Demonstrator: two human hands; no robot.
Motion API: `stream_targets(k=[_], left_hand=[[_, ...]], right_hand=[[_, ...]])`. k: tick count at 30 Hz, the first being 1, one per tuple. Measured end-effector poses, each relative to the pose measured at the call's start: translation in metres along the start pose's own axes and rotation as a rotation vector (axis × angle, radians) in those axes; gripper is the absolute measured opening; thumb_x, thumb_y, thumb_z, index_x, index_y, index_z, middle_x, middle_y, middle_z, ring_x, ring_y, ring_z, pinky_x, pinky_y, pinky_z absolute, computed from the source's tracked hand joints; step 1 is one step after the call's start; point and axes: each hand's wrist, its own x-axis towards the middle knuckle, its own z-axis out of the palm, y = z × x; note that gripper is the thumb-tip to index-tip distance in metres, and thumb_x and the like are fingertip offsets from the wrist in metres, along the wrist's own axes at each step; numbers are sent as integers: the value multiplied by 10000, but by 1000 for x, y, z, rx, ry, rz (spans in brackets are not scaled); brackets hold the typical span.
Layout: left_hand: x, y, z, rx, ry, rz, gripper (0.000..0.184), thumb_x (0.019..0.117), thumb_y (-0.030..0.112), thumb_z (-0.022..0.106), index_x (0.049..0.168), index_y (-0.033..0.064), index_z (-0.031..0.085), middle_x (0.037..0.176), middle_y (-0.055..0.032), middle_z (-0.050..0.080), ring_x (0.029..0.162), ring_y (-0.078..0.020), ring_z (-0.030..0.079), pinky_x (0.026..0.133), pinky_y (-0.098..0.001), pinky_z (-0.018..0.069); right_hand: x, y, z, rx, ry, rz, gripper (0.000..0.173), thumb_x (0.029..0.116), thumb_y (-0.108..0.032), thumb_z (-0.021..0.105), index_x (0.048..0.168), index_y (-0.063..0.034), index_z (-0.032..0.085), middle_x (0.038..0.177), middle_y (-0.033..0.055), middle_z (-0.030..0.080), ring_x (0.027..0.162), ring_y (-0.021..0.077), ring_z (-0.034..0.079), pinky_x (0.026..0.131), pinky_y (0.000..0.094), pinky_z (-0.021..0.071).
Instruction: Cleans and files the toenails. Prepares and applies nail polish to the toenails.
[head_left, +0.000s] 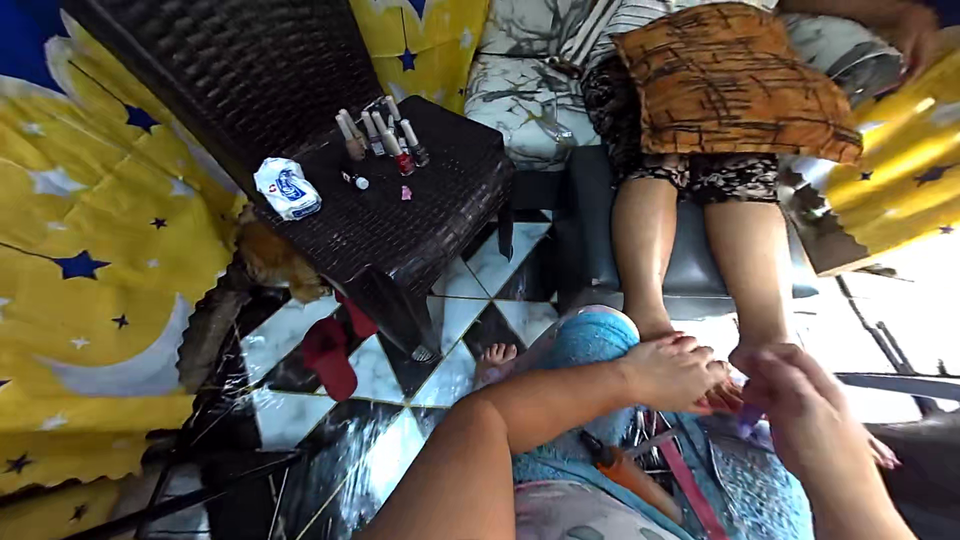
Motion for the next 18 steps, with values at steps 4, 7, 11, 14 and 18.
stream_targets(k=[4, 7, 11, 14, 18], left_hand=[[4, 8, -2, -94, -70, 58, 558, 894, 282, 765, 1391, 86, 601, 1345, -146, 629, 1327, -306, 545, 1169, -461, 383], [16, 27, 0, -113, -96, 200, 335, 973, 144, 649, 1301, 85, 666, 1275, -118, 678, 1216, -273, 630, 1088, -448, 460], [25, 51, -2, -204, -99, 203, 253, 1046, 137, 540, 1216, 51, 706, 1128, -129, 726, 1081, -289, 688, 959, -452, 530], [22, 51, -6, -239, -90, 172, 230, 1039, 149, 541, 1147, 65, 727, 1011, -125, 736, 977, -297, 706, 876, -475, 547], [6, 47, -13, -803, 167, 354, 199, 971, 77, 643, 858, -58, 735, 677, -114, 653, 611, -158, 598, 609, -316, 474]], right_hand=[[28, 18, -25, -333, -44, 28, 405, 1060, -211, 460, 1227, 131, 598, 1207, 386, 585, 1111, 515, 600, 969, 666, 460], [34, 14, -34, -354, -26, 49, 430, 1069, -252, 449, 1203, 117, 623, 1122, 362, 639, 1020, 490, 636, 918, 662, 464], [38, 20, -25, -397, -271, 106, 389, 1064, -247, 526, 1163, 102, 666, 1017, 342, 678, 954, 507, 665, 872, 733, 468], [36, 24, -23, -521, -401, 138, 381, 1060, -289, 564, 1138, 51, 716, 1084, 331, 690, 1081, 525, 643, 955, 754, 418], [15, -17, -25, -554, -663, 65, 442, 1113, -220, 422, 1159, 152, 657, 1113, 366, 662, 1065, 477, 653, 934, 656, 476]])
